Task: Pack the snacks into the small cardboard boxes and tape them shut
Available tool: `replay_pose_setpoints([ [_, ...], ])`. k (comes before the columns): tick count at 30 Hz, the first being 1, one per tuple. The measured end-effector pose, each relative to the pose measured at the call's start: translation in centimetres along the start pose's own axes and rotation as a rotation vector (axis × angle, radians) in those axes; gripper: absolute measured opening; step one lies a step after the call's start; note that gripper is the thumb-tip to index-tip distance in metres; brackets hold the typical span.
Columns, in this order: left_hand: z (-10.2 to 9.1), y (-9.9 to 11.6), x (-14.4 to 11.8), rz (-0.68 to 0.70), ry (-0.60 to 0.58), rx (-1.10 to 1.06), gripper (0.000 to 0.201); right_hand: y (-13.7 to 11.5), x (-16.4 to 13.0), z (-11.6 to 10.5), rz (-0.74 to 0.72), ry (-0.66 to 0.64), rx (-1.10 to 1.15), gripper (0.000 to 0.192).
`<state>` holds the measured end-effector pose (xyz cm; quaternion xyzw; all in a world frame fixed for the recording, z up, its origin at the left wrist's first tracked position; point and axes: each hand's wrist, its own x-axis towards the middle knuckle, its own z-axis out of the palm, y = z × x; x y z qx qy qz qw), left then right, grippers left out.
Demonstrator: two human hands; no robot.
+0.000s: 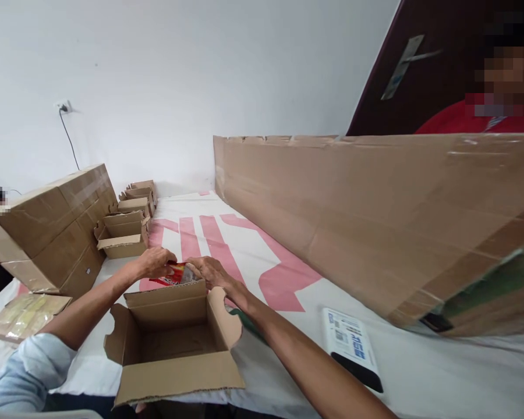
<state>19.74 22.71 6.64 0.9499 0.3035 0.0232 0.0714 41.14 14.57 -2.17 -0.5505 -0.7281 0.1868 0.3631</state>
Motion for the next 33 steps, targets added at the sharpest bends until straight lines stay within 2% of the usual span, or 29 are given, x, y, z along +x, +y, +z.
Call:
replay_pose_setpoints([
  [3,0.6,-1.1,-0.7,-0.087,0.034,0.021,0.022,-0.3,0.2,0.4,-0.070,0.003,-0.025,0.037],
  [6,0.4,-3.6,-1.7,-0.190,0.071,0.021,0.020,1.5,-0.7,0.4,-0.083,0.094,-0.070,0.037],
  [9,-0.6,-7.5,-3.4,-0.308,0.110,0.004,0.019,5.9,-3.2,0.1,-0.035,0.184,-0.141,0.042],
  [13,-1.7,-12.9,-5.8,-0.489,0.163,-0.013,0.020,12.6,-7.8,-0.1,0.078,0.193,-0.280,0.039],
  [15,-1.7,-15.1,-6.6,-0.581,0.192,-0.010,0.021,15.0,-9.7,0.0,0.088,0.202,-0.327,0.036],
  [17,-1.5,-16.8,-7.2,-0.667,0.223,0.003,0.021,16.4,-11.0,0.4,0.081,0.238,-0.381,0.033],
  [21,-1.0,-19.1,-7.5,-0.812,0.295,0.057,0.028,16.8,-11.9,1.4,0.069,0.329,-0.545,0.027],
  [25,-0.8,-20.3,-7.4,-0.880,0.326,0.106,0.036,16.4,-11.9,1.9,0.049,0.354,-0.611,0.023],
  [33,0.2,-20.2,-7.6,-0.967,0.274,0.213,0.043,16.4,-11.9,1.8,0.062,0.340,-0.643,0.021],
])
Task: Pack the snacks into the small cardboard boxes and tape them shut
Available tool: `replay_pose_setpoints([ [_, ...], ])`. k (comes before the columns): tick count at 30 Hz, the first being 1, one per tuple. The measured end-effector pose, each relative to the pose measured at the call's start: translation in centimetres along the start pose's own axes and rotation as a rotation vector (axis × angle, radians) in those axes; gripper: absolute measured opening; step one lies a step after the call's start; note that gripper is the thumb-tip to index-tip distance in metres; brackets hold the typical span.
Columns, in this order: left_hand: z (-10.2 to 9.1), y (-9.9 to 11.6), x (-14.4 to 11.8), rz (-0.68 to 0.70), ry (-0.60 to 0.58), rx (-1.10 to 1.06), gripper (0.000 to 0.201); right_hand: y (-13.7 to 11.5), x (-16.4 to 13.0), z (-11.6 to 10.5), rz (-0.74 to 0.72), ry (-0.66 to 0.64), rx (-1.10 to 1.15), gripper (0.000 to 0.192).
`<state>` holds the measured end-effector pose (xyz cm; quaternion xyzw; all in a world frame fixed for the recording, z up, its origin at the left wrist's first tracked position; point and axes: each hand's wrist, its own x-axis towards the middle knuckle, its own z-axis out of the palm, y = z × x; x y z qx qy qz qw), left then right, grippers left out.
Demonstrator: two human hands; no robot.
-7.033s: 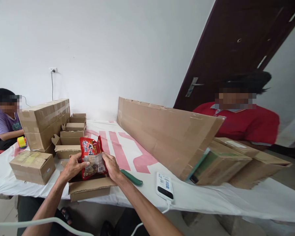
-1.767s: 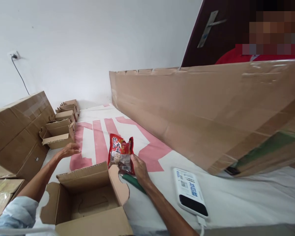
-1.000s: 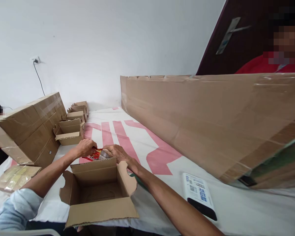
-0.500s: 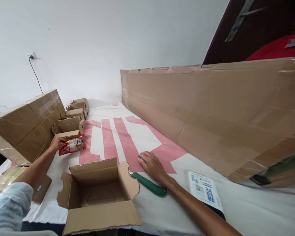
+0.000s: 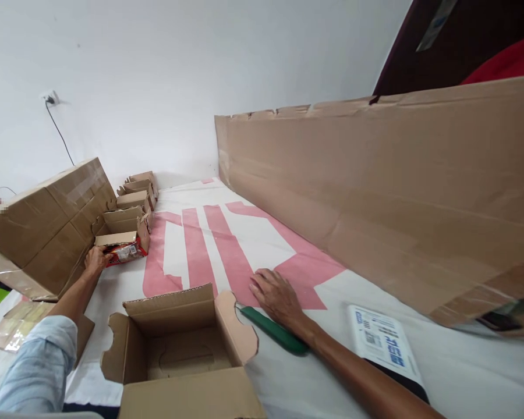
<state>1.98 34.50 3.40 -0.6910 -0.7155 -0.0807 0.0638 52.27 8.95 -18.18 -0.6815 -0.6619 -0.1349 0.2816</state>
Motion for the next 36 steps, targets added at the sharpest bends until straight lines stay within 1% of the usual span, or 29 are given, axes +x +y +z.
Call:
replay_pose_setpoints([
  [3,-0.3,0.2,-0.3,-0.022,-0.005,0.048,0.052,-0.1,0.0,0.1,0.011,0.003,0.009,0.019],
  [5,-0.8,0.4,-0.5,-0.018,-0.008,0.073,0.054,-0.1,0.0,0.1,0.017,0.003,0.007,0.019],
  [9,-1.8,0.8,-0.9,0.021,-0.007,0.134,0.050,-0.3,0.1,0.0,0.021,0.003,-0.003,0.019],
  [12,-2.2,1.5,-1.2,0.071,0.000,0.196,0.046,-0.3,0.1,-0.1,0.011,0.002,-0.005,0.019],
  [17,-2.0,2.8,-0.9,0.140,-0.036,0.251,0.039,-0.4,0.1,-0.1,0.013,0.006,-0.013,0.021],
  [21,-1.6,3.3,-0.4,0.172,-0.069,0.266,0.035,-0.5,0.2,-0.2,0.005,0.010,-0.009,0.021],
  [26,-1.9,3.4,0.8,0.192,-0.033,0.284,0.039,-0.5,0.3,-0.4,0.015,0.016,0.004,0.021],
  [29,-1.8,3.3,1.2,0.200,-0.033,0.277,0.040,-0.5,0.3,-0.4,0.020,0.011,0.002,0.022],
  [33,-1.4,3.2,0.8,0.194,-0.024,0.259,0.040,-0.4,0.2,-0.4,0.031,-0.003,0.003,0.022],
  [36,-1.5,3.2,0.3,0.175,-0.015,0.249,0.041,-0.5,0.2,-0.4,0.037,-0.022,0.012,0.023],
])
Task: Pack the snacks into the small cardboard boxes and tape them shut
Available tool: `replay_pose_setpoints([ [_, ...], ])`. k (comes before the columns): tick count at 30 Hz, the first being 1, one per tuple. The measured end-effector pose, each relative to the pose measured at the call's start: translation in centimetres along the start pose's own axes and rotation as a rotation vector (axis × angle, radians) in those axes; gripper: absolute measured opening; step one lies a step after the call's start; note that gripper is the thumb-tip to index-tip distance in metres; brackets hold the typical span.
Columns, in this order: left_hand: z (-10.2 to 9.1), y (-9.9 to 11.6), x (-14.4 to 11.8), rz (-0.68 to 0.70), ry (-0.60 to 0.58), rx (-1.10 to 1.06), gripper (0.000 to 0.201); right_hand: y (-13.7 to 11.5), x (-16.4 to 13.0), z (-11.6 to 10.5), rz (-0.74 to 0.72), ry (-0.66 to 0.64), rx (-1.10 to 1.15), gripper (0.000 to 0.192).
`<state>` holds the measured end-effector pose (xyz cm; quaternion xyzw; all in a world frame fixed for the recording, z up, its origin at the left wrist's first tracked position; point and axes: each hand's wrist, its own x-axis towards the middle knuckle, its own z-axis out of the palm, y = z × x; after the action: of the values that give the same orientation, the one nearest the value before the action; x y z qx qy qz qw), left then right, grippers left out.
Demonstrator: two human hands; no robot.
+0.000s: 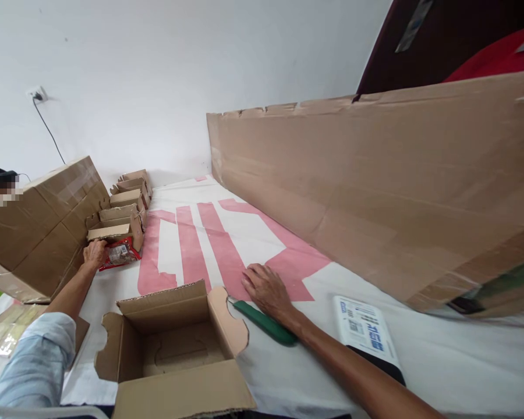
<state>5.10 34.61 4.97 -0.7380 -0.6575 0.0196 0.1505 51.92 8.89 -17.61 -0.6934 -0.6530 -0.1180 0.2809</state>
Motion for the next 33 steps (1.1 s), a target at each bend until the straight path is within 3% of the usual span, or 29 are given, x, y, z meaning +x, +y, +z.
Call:
replay_pose_setpoints([
  [8,-2.7,0.5,-1.8,-0.051,-0.004,-0.043,0.033,-0.2,0.1,-0.2,-0.003,-0.012,-0.007,0.022],
  [14,-6.6,2.3,-4.6,0.022,0.012,-0.120,0.031,-0.4,0.1,-0.5,-0.007,-0.005,-0.010,0.022],
  [18,-10.9,4.0,-8.7,0.224,-0.020,-0.282,0.043,-0.3,0.1,-0.5,-0.010,-0.019,-0.016,0.019],
  [21,-14.8,5.7,-14.1,0.556,-0.089,-0.658,0.049,-0.2,0.1,-0.4,0.001,-0.022,-0.009,0.017],
  [24,-17.4,7.3,-20.4,0.726,-0.202,-0.711,0.047,-0.3,0.0,-0.3,-0.001,-0.013,-0.008,0.018],
  [27,-17.4,8.6,-25.7,0.788,-0.300,-0.590,0.060,-0.5,0.1,-0.3,-0.005,-0.004,-0.014,0.020],
  [30,-15.3,9.8,-29.2,0.839,-0.373,-0.446,0.081,-0.6,0.2,-0.4,-0.004,-0.012,-0.019,0.020],
  [33,-12.8,11.0,-31.2,0.856,-0.412,-0.341,0.066,-0.6,0.5,-0.6,-0.011,-0.047,-0.021,0.020],
])
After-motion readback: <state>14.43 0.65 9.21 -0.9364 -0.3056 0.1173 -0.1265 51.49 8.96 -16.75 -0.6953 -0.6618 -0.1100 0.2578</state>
